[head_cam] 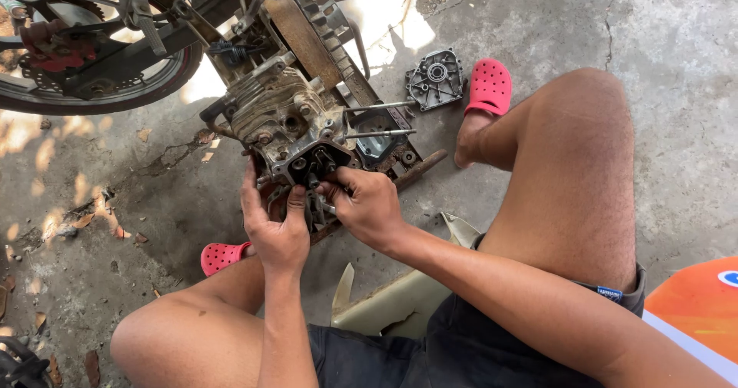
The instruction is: Disassembling and repairing a motorcycle engine using hands and a wrench
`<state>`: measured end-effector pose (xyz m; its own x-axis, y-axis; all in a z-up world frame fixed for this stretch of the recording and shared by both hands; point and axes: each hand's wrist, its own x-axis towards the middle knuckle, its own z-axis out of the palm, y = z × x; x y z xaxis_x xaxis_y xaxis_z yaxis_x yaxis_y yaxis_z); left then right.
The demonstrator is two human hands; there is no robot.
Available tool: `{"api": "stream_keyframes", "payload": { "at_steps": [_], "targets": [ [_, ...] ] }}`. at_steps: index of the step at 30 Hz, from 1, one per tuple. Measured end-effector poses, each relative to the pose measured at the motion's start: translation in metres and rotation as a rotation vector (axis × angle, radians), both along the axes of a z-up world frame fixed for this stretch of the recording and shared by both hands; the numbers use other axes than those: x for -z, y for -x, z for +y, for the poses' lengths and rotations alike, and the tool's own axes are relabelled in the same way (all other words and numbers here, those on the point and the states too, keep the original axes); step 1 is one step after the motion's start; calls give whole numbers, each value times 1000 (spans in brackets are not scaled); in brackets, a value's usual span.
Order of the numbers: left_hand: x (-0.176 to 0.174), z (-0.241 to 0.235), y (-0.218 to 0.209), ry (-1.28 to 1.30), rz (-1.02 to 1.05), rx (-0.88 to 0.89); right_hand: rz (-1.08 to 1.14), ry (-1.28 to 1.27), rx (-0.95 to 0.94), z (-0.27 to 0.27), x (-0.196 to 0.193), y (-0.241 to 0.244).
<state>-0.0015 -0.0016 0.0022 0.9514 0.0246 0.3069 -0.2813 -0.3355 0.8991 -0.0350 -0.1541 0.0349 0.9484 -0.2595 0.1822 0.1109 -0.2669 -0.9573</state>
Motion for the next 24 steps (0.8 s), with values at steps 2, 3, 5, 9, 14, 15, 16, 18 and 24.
{"api": "stream_keyframes", "payload": {
  "at_steps": [2, 3, 5, 9, 14, 15, 16, 18, 24],
  "targets": [
    [-1, -1, 0, 12, 18, 6, 105, 30, 47, 1, 7, -3],
    [-1, 0, 1, 20, 42, 5, 216, 56, 87, 2, 10, -4],
    [-9, -6, 4, 46, 61, 24, 285, 52, 119, 0, 12, -2],
    [-10, -15, 3, 180, 78, 61, 357, -6, 202, 4, 12, -5],
    [-16, -23, 0, 146, 47, -23, 318, -117, 241, 13, 23, -9],
    [-19, -26, -1, 169, 38, -37, 305, -169, 263, 15, 27, -10],
    [-21, -28, 2, 168, 39, -37, 306, -171, 262, 18, 26, -10],
    [-25, -36, 4, 179, 62, -96, 294, -228, 294, 22, 23, -12],
    [-16, -36, 5, 164, 54, -88, 241, -266, 309, 25, 24, -12]
  ]
}}
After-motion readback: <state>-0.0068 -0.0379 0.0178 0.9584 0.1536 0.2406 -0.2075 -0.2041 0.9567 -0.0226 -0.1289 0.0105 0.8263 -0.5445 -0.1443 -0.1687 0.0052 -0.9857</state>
